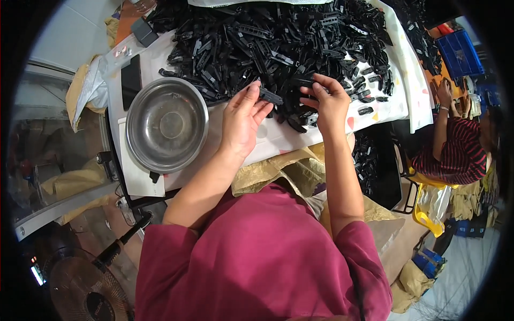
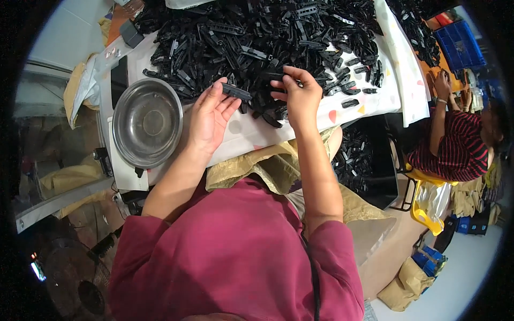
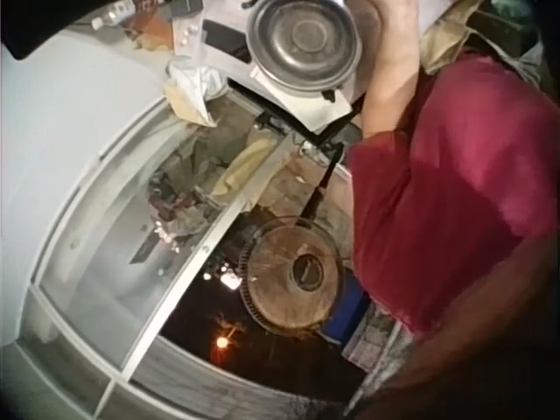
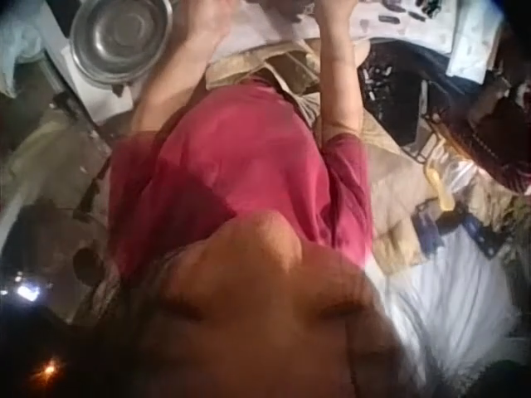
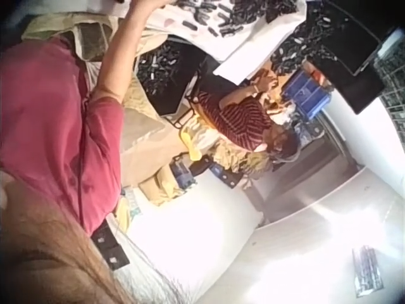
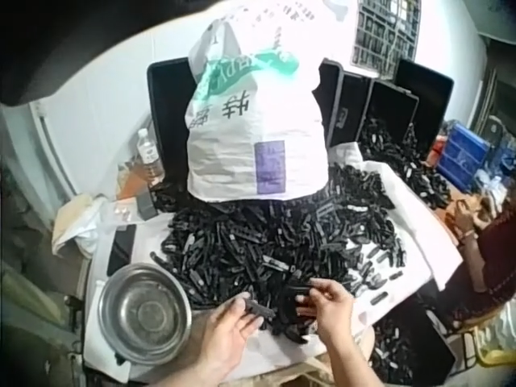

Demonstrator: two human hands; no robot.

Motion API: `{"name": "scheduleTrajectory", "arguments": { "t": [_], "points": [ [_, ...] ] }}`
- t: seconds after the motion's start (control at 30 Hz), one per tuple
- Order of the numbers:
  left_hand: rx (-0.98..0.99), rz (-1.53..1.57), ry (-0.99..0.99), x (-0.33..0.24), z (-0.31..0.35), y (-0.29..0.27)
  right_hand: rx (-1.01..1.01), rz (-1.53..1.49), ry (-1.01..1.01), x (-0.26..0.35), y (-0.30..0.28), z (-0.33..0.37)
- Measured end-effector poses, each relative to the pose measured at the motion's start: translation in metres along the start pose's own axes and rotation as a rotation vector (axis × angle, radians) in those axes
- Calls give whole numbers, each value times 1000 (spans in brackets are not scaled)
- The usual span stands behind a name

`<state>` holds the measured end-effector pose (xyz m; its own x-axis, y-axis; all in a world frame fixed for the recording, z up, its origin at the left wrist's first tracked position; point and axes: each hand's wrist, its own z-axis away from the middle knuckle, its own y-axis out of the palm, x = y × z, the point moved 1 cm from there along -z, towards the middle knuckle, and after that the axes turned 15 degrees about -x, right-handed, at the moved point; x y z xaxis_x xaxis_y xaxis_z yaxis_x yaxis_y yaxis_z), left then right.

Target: The recorder is inspecting and sorting small black plastic components from a large pile into a metal bowl on a manufacturing workbench.

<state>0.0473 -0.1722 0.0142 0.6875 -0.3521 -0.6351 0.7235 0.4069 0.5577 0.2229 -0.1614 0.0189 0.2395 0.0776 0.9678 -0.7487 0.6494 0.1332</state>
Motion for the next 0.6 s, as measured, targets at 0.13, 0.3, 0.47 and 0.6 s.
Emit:
{"name": "scheduleTrajectory", "arguments": {
  "t": [0.13,0.3,0.47,0.6],
  "points": [
    [1,-18,-10,0,1,1,109,-228,325,4,-5,-3],
    [102,65,47,-2,9,3,270,-188,378,14,2,51],
    [331,102,296,-6,35,12,233,-152,-370,8,9,81],
    [514,-19,463,-12,34,2,206,-62,-687,6,6,90]
  ]
}}
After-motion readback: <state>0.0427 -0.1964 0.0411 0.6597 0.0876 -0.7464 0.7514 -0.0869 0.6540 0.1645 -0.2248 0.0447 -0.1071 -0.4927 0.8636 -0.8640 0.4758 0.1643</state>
